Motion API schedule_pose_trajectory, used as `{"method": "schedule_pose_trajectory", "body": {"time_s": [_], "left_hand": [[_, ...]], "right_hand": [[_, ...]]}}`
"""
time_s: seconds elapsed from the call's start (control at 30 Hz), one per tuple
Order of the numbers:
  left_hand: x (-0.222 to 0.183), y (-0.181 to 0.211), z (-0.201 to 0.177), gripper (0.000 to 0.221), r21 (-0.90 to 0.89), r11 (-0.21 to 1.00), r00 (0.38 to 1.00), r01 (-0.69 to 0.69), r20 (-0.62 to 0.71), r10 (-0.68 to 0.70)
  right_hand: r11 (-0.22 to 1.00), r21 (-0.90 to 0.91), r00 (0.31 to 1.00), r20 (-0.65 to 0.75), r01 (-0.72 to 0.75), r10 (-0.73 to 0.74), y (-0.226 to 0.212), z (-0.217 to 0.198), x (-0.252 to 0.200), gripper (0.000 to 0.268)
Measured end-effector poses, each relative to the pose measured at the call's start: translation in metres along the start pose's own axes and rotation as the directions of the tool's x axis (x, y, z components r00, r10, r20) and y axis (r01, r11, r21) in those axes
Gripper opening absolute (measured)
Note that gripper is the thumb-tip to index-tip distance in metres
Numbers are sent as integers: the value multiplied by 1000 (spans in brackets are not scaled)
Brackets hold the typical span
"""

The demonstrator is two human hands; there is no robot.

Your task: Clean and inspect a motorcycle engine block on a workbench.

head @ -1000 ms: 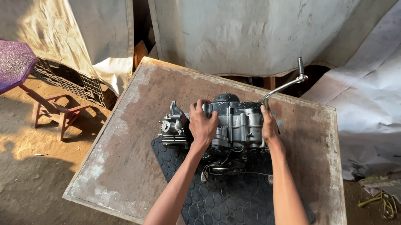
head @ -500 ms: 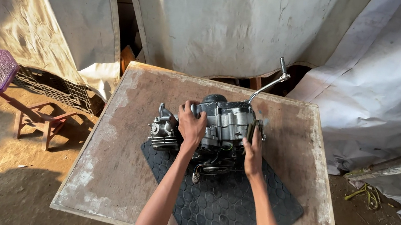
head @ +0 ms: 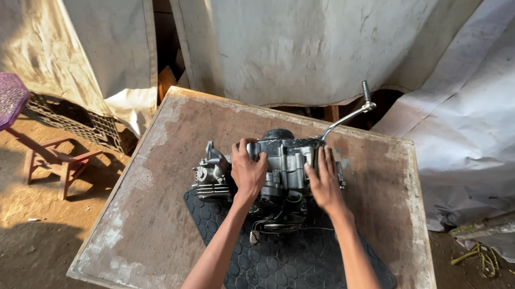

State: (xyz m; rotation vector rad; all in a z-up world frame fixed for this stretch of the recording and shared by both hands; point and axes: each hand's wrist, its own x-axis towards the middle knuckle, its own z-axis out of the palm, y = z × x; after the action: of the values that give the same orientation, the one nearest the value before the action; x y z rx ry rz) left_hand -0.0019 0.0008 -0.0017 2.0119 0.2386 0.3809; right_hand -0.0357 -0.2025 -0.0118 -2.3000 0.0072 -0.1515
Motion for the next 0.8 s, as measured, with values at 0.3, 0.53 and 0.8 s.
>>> {"method": "schedule_pose_trajectory", "body": {"time_s": [0.3,0.53,0.8], "left_hand": [[2,-2,3,34,-26,999,1000,22,5,-22],[0,0,2,34,-56,998,1000,10,-3,-10],[2,-3,2,35,-29,1000,1000,-7,-6,7]], "right_hand": [[940,69,941,95,-333,326,29,-4,73,88],[927,131,936,29,-352,351,55,3,61,88],[966,158,971,-92,-203,219,-13,-4,-15,80]]}}
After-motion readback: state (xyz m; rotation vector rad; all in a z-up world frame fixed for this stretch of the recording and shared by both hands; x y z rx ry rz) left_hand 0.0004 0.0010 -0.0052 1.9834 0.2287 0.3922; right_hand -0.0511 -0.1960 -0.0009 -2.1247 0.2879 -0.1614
